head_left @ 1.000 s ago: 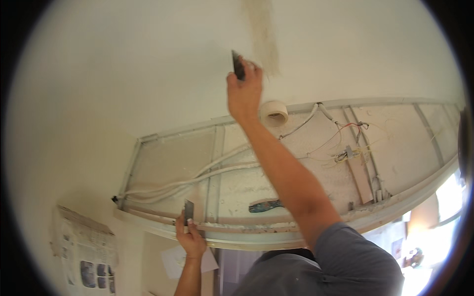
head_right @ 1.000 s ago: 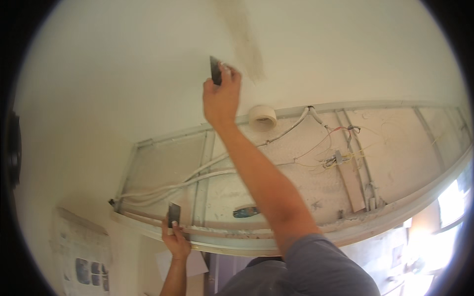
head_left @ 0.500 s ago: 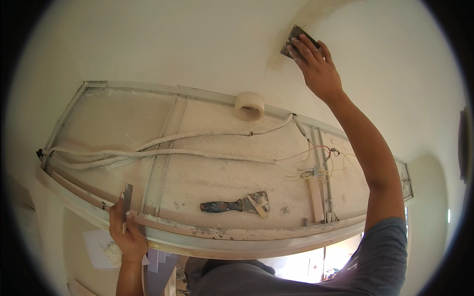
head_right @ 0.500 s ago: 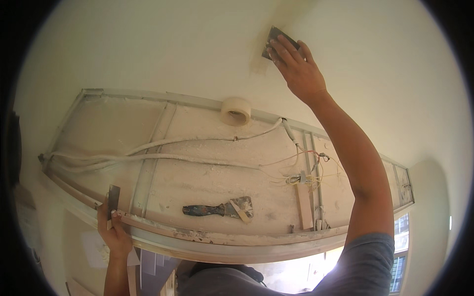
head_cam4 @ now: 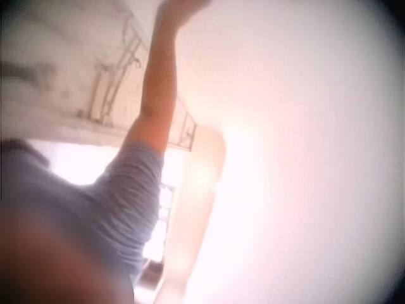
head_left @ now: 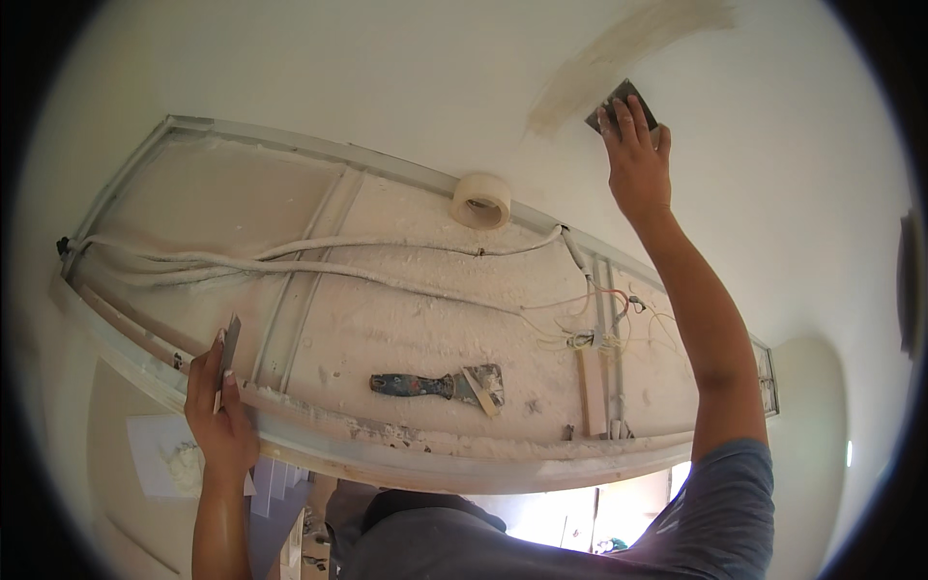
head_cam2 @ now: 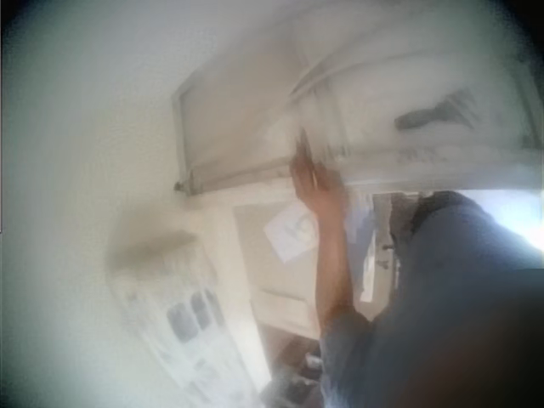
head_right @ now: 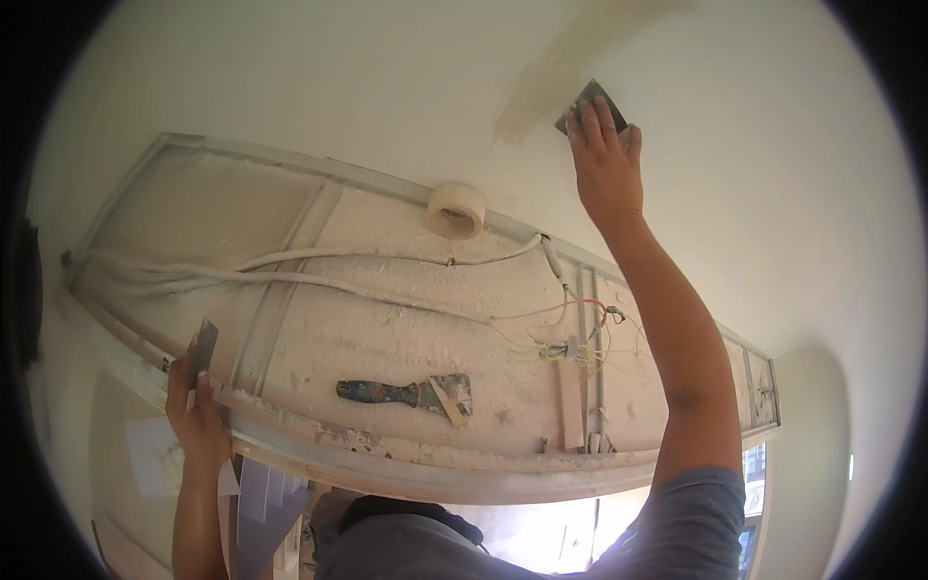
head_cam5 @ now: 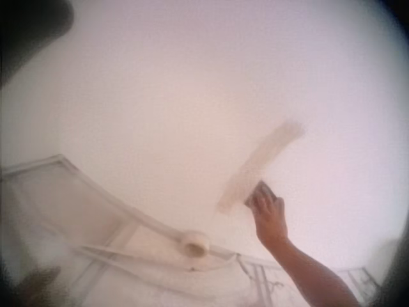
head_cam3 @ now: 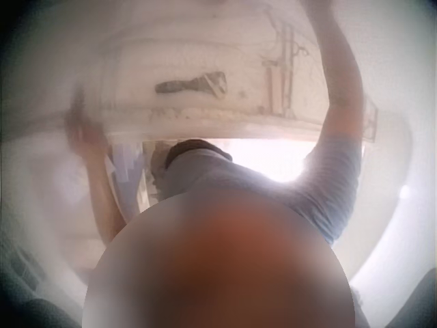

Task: The person applies joint compound to a ceiling seam using a putty knife and hawk. They smooth the compound along the seam, then apply and press a paper tape strip over the wet compound, and continue to feather the edges with additional compound.

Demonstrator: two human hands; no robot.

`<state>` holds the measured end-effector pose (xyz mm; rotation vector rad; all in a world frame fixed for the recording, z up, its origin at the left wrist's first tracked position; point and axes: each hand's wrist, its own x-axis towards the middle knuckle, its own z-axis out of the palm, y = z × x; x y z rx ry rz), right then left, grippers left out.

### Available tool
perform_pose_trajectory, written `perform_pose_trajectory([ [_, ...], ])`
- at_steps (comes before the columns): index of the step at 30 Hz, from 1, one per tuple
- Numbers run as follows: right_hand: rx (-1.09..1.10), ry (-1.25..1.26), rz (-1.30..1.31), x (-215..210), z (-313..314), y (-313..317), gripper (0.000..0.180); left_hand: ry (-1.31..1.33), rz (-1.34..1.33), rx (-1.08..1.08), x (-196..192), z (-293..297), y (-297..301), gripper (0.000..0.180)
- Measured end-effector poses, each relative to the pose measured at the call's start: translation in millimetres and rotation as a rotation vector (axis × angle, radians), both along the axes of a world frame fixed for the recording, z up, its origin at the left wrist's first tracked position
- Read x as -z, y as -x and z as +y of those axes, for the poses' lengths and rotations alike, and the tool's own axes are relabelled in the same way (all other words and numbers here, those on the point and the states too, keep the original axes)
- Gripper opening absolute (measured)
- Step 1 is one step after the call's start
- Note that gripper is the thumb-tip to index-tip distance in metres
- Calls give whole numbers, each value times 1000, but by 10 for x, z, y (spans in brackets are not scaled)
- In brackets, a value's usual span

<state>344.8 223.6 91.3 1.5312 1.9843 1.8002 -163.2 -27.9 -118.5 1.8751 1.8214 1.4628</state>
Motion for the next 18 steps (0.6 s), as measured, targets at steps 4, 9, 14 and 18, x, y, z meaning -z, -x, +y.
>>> perform_pose_trajectory([
  [4, 110, 55, 130, 50, -481, 263, 47, 25, -1, -19, 3, -18, 22, 41],
  [9, -523, 577, 1154, 260, -1536, 808, 50, -62, -506, 57, -323, -68, -267, 38],
  [14, -1579, 1182, 2203, 673, -2645, 1429, 55, 175, -1542, 683, -869, -331, -1342, 39],
  [18, -1717, 1147, 1760, 635, -2833, 1418, 58, 413, -1877, 825, -1106, -348, -1753, 30],
])
